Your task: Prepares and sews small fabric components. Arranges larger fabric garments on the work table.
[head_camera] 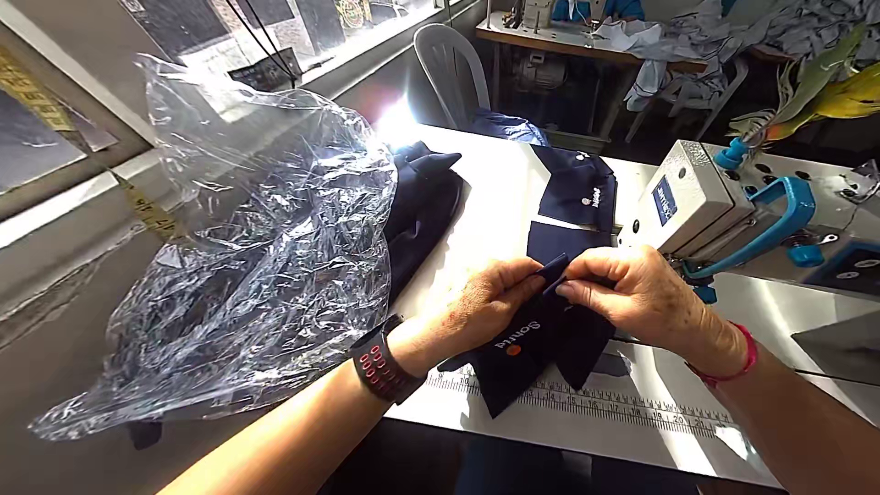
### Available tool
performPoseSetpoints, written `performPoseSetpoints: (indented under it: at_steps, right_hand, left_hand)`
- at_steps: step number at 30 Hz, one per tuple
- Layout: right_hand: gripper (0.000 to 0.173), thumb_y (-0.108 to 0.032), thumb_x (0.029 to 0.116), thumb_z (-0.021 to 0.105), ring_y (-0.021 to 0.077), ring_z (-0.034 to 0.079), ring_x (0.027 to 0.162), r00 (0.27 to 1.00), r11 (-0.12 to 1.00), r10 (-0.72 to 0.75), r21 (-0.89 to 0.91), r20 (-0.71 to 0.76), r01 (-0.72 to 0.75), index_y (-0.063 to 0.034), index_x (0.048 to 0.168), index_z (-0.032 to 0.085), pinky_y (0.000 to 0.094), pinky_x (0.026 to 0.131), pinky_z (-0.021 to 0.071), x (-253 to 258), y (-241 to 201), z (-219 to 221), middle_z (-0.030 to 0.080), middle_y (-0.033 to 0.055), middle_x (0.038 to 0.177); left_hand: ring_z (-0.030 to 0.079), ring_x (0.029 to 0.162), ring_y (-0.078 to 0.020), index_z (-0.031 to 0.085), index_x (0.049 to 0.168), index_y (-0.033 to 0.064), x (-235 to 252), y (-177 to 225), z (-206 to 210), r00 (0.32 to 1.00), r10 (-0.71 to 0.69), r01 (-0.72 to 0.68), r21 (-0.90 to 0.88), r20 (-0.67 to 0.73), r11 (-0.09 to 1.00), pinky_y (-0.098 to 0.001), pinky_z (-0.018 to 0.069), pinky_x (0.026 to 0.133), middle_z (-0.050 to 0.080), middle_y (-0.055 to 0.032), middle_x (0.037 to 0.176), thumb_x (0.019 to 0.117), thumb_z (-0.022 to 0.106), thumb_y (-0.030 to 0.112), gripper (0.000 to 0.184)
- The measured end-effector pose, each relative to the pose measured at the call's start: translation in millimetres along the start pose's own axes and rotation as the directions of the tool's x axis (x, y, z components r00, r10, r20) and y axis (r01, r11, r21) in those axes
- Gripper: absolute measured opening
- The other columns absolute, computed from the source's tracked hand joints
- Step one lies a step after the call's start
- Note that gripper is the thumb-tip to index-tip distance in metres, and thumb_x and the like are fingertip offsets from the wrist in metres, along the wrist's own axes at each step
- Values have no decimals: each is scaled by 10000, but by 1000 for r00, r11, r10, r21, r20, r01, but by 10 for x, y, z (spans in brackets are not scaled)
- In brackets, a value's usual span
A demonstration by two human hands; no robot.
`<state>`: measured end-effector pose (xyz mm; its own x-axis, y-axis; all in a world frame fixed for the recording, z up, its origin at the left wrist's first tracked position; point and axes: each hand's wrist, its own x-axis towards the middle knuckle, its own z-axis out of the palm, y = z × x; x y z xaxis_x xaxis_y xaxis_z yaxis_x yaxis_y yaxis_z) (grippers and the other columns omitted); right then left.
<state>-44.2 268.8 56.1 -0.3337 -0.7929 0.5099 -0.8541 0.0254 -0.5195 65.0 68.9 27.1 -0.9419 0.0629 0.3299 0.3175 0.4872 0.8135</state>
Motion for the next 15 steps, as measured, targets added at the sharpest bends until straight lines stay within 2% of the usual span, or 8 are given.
performPoseSetpoints:
  at_steps: [2,4,8,9,11,13,15]
  right_hand:
    - [90,-131,900,676,-57,577,572,994,995,68,72,-82,-62,-89,839,727,98,528,471,-39,-18,25,654,-66,660]
    - [71,-128,889,691,-64,572,605,985,995,73,83,-155,-61,-83,845,723,82,557,469,-61,-28,50,651,-61,701]
    - [76,-112,863,720,-13,634,848,975,1000,16,23,-222,-11,-59,809,727,96,725,522,-78,-39,81,691,23,985]
    - [78,-105,857,718,-13,646,829,972,1000,15,27,-233,-8,-55,798,721,101,713,527,-77,-38,87,717,31,984]
    - [69,-99,852,709,-35,621,717,967,999,24,46,-254,-13,-57,798,720,90,641,502,-89,-35,117,717,5,856]
    - [67,-102,853,714,-46,604,664,964,997,50,67,-262,-33,-66,796,721,84,602,494,-107,-40,150,697,-18,793]
    - [73,-111,851,720,-47,602,648,961,996,75,65,-268,-59,-75,788,715,88,587,492,-116,-53,187,689,-26,771]
  left_hand:
    - [620,703,57,724,1023,115,-20,2,54,997,67,-67,-14,-39,998,-128,518,644,672,96,779,1040,520,142,206]
    - [638,740,56,726,1066,101,-35,-24,122,990,107,-109,-25,-87,994,-128,535,684,697,84,823,1037,516,120,213]
    - [639,747,58,726,1053,95,-72,-59,213,986,117,-127,-84,-116,988,-120,534,688,696,76,820,1022,514,82,214]
    - [636,736,56,728,1047,100,-79,-49,218,990,92,-105,-118,-109,988,-120,532,679,692,77,811,1022,507,79,223]
    - [645,735,42,732,1061,116,-103,0,205,998,-4,-9,-236,-56,972,-139,540,675,697,82,815,1032,481,104,253]
    - [661,765,22,717,1078,144,-122,78,162,993,-110,118,-327,43,938,-176,559,701,698,89,836,1062,433,226,296]
    - [658,772,35,706,1066,172,-118,120,135,989,-130,143,-239,70,961,-172,556,704,689,111,830,1051,476,343,287]
